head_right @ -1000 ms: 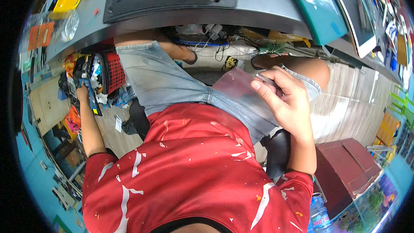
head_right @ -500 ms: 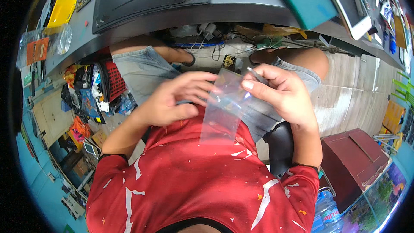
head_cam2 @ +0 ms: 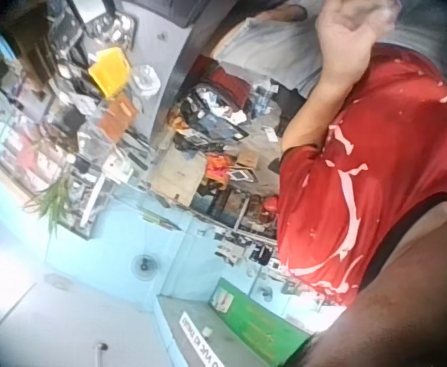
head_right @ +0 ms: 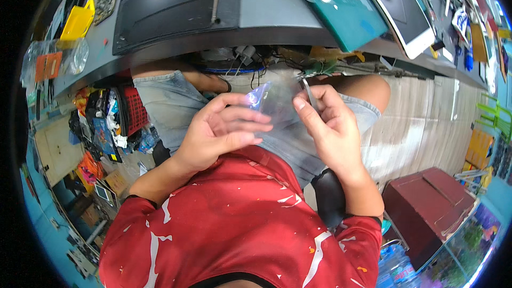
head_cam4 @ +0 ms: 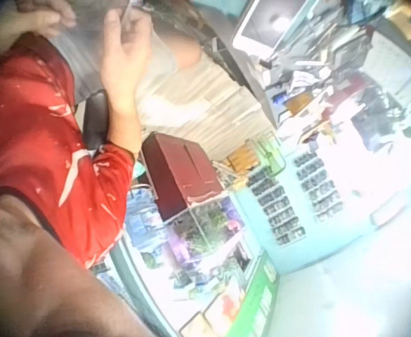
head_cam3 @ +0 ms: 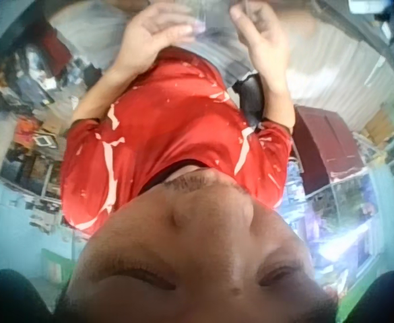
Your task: The person opens a small plastic bag and removes a thin metal tool. They then use the tool to scrape or clean a small area on a black electronic component placed on a workbench. The person continues scraping the same spot repeatedly.
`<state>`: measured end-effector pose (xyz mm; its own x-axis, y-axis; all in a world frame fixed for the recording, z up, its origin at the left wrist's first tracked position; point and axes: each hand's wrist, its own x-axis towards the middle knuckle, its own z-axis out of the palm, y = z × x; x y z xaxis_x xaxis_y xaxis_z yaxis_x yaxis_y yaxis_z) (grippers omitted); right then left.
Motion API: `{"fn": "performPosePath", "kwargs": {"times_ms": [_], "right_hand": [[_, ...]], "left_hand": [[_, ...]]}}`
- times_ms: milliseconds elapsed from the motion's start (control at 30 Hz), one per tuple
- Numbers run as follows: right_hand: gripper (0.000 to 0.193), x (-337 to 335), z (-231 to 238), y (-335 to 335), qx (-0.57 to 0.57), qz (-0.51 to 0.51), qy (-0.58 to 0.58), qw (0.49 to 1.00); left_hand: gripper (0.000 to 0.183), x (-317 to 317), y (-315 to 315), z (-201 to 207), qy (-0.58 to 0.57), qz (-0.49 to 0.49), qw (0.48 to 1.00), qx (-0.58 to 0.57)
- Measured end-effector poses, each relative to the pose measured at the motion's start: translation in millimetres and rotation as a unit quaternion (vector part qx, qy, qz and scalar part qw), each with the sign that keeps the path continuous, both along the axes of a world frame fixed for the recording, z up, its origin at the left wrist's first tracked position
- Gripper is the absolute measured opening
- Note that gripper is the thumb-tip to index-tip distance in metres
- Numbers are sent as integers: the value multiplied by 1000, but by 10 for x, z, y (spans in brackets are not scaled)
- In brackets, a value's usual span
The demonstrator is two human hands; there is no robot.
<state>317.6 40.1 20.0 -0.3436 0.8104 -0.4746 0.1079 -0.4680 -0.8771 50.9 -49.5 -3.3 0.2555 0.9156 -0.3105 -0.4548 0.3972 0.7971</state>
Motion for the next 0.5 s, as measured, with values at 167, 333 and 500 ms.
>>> {"fn": "performPosePath", "kwargs": {"times_ms": [167, 333, 500], "right_hand": [[13, -93, 96, -71, 4, 108, -14, 994], [52, -112, 154, -72, 108, 118, -87, 983], [60, -160, 157, -39, 324, 286, -107, 895]], "left_hand": [[21, -79, 66, -135, 27, 149, 986, -63], [20, -387, 234, -96, 104, 34, 993, -40], [23, -580, 480, -131, 125, -60, 990, -1]]}}
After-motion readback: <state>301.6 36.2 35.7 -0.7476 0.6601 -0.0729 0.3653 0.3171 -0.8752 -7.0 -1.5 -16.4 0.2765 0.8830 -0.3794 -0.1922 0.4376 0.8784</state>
